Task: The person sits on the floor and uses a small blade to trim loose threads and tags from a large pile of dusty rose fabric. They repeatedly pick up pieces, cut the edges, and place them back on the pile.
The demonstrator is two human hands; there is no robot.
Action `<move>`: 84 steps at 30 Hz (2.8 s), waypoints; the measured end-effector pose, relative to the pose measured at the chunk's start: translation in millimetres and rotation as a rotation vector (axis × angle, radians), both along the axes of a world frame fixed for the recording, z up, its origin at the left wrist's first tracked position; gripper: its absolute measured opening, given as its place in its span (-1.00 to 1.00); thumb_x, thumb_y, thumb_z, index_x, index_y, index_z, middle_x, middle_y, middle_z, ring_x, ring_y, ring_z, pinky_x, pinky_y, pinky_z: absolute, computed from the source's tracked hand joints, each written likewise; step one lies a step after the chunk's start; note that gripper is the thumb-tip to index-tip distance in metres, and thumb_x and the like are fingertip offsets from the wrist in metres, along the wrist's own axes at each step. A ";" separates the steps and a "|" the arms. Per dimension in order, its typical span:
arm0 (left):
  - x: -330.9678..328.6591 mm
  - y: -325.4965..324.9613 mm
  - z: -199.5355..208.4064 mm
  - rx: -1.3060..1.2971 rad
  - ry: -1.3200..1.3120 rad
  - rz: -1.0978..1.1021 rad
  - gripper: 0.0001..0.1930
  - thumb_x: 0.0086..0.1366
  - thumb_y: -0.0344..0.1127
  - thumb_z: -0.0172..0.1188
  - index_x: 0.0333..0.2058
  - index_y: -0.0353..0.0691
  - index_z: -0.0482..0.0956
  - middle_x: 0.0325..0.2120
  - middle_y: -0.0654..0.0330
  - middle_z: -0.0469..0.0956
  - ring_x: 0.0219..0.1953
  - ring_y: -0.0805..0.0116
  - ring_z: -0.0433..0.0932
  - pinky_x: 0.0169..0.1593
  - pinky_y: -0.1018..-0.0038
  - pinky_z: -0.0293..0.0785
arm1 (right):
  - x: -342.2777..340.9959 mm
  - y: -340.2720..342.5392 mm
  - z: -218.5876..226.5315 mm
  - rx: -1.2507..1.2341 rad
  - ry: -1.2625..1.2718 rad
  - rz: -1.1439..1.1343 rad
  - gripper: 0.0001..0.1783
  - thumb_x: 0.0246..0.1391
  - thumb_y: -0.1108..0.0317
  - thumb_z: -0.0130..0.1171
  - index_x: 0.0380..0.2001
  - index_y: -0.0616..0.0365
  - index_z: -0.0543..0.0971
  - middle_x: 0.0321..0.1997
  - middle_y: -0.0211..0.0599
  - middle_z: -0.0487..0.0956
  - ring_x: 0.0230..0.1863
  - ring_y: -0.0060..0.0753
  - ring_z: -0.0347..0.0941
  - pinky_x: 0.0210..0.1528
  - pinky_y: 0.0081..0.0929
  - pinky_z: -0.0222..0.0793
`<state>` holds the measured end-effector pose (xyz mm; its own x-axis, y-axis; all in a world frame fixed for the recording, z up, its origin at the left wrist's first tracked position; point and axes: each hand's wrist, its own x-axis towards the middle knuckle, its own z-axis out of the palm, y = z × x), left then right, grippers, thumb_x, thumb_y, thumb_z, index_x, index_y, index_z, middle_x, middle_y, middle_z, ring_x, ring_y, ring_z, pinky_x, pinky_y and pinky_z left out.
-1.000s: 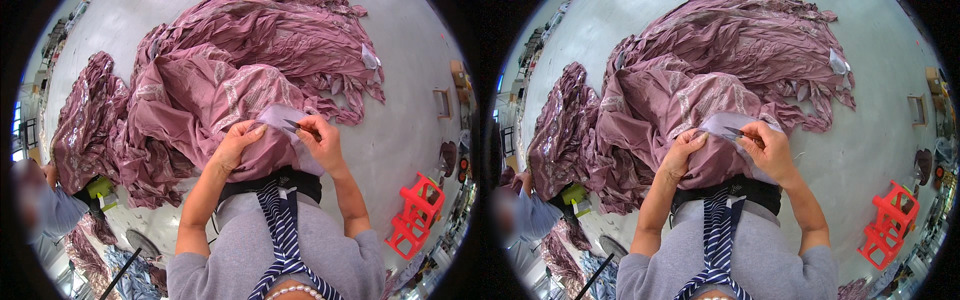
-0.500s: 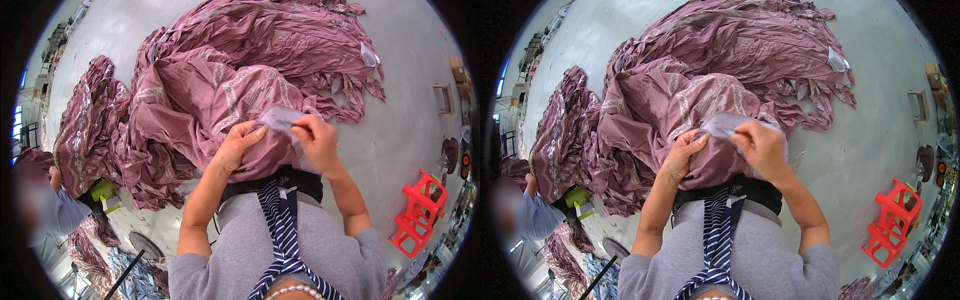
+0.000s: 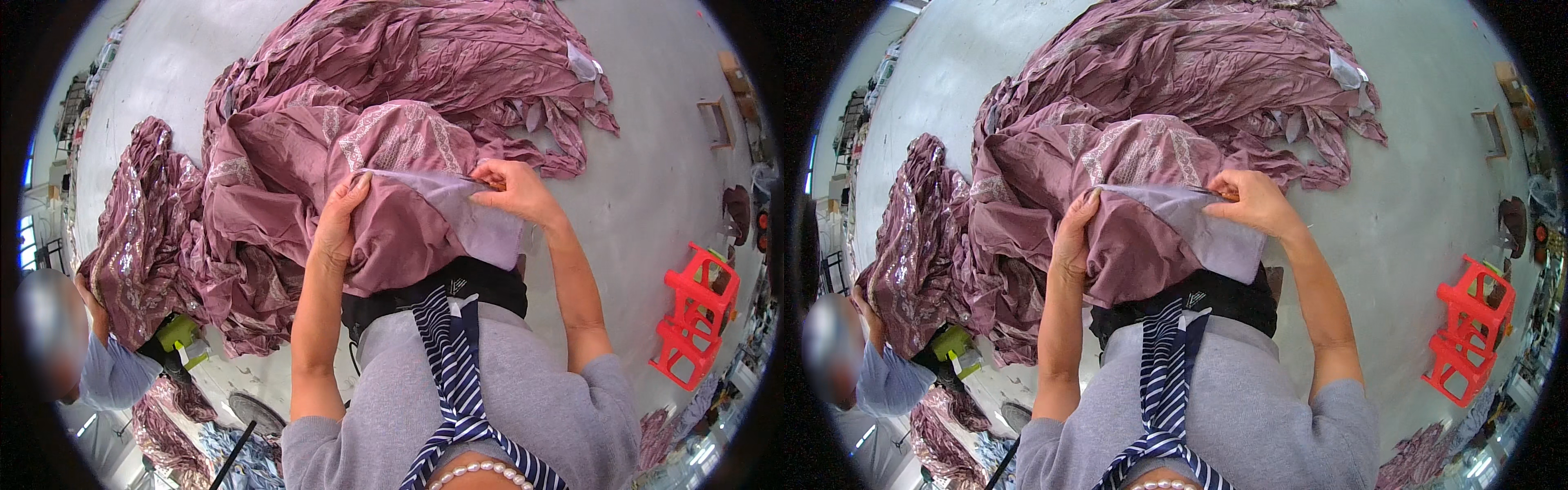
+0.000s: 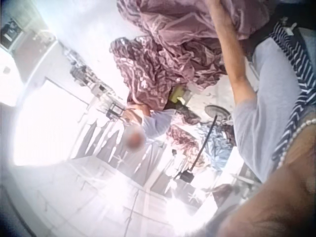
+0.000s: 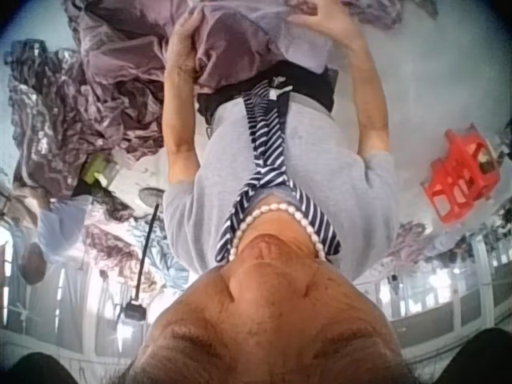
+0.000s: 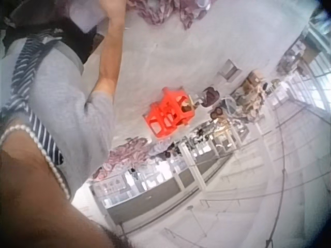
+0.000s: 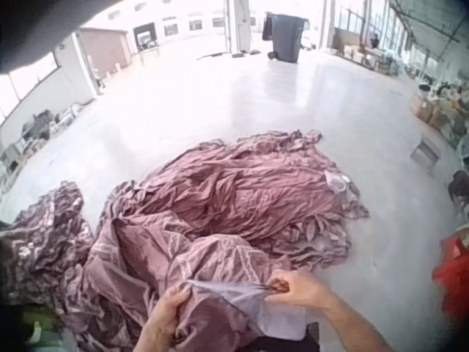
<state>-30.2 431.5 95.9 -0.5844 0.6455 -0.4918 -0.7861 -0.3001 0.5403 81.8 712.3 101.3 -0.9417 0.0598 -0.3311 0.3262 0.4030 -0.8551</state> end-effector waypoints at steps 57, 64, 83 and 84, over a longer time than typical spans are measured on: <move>12.1 9.1 44.4 -0.422 0.592 -0.671 -0.66 -0.09 -0.30 0.48 -0.33 -0.22 0.57 -0.48 0.39 0.50 -0.46 0.56 0.43 -0.32 0.61 0.34 | -19.7 -13.7 13.9 0.058 0.321 -0.376 -0.80 -0.03 0.41 0.28 -0.36 0.25 0.50 -0.53 -0.43 0.48 -0.49 -0.58 0.39 -0.41 -0.57 0.32; 17.6 9.0 52.7 -0.289 0.208 -0.460 -0.66 -0.08 -0.46 0.42 -0.28 -0.17 0.55 -0.44 0.46 0.48 -0.40 0.68 0.41 -0.24 0.72 0.33 | -8.7 -45.7 53.8 0.356 0.601 -0.310 -0.64 0.01 0.18 0.27 -0.21 0.15 0.45 -0.47 -0.30 0.49 -0.43 -0.30 0.52 -0.41 -0.45 0.44; 25.4 15.4 61.4 -0.258 0.201 -0.403 -0.47 -0.09 -0.48 0.45 -0.07 -0.19 0.51 -0.32 0.43 0.48 -0.27 0.64 0.42 -0.13 0.69 0.33 | 6.5 -79.7 55.1 0.463 0.616 -0.082 -0.69 -0.08 0.19 0.32 -0.37 0.11 0.46 -0.55 -0.36 0.50 -0.56 -0.30 0.46 -0.54 -0.40 0.34; 25.3 15.9 61.9 -0.250 0.190 -0.403 -0.47 -0.09 -0.48 0.45 -0.08 -0.19 0.51 -0.32 0.43 0.48 -0.27 0.64 0.42 -0.13 0.68 0.33 | 6.1 -79.6 54.9 0.477 0.629 -0.075 -0.69 -0.08 0.19 0.32 -0.37 0.11 0.46 -0.55 -0.36 0.49 -0.56 -0.30 0.46 -0.54 -0.40 0.34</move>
